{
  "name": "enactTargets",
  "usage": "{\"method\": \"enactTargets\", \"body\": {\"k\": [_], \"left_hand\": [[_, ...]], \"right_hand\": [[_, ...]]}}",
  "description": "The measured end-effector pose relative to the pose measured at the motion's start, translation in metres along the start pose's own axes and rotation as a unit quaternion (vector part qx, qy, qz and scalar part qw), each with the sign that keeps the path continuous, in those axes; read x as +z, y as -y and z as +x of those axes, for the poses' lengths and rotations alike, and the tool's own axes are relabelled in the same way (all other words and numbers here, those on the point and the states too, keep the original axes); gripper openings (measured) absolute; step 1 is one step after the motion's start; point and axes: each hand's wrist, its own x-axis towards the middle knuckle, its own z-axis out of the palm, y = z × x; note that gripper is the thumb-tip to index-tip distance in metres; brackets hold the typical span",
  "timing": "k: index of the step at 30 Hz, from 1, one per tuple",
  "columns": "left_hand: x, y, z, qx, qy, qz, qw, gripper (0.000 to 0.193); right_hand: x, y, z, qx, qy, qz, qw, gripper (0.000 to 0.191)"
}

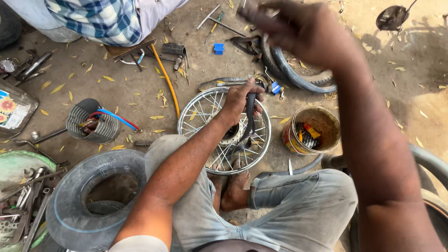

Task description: The person sits on the ground and works on a bicycle wheel rim. They use a hammer to tap a rubber strip around the rim, then apply a substance from a small packet to the strip. Finally, they wrap a long rubber strip around the rim and hammer it into place.

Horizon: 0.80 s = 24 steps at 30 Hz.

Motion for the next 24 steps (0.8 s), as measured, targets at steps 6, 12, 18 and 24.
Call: {"method": "enactTargets", "body": {"k": [6, 12, 18, 24], "left_hand": [[-0.017, 0.006, -0.007, -0.046, 0.053, -0.062, 0.996, 0.073], [-0.019, 0.049, 0.008, -0.022, 0.085, 0.087, 0.992, 0.043], [-0.045, 0.053, 0.027, -0.064, 0.075, 0.035, 0.995, 0.035], [-0.050, 0.052, 0.029, -0.065, 0.057, 0.066, 0.994, 0.038]], "right_hand": [[0.121, -0.060, -0.117, 0.179, -0.005, -0.051, 0.983, 0.052], [0.194, -0.069, -0.168, 0.354, -0.033, 0.044, 0.934, 0.080], [0.222, -0.077, -0.177, 0.324, -0.042, 0.097, 0.940, 0.080], [0.234, -0.097, -0.188, 0.319, -0.047, 0.188, 0.928, 0.063]]}}
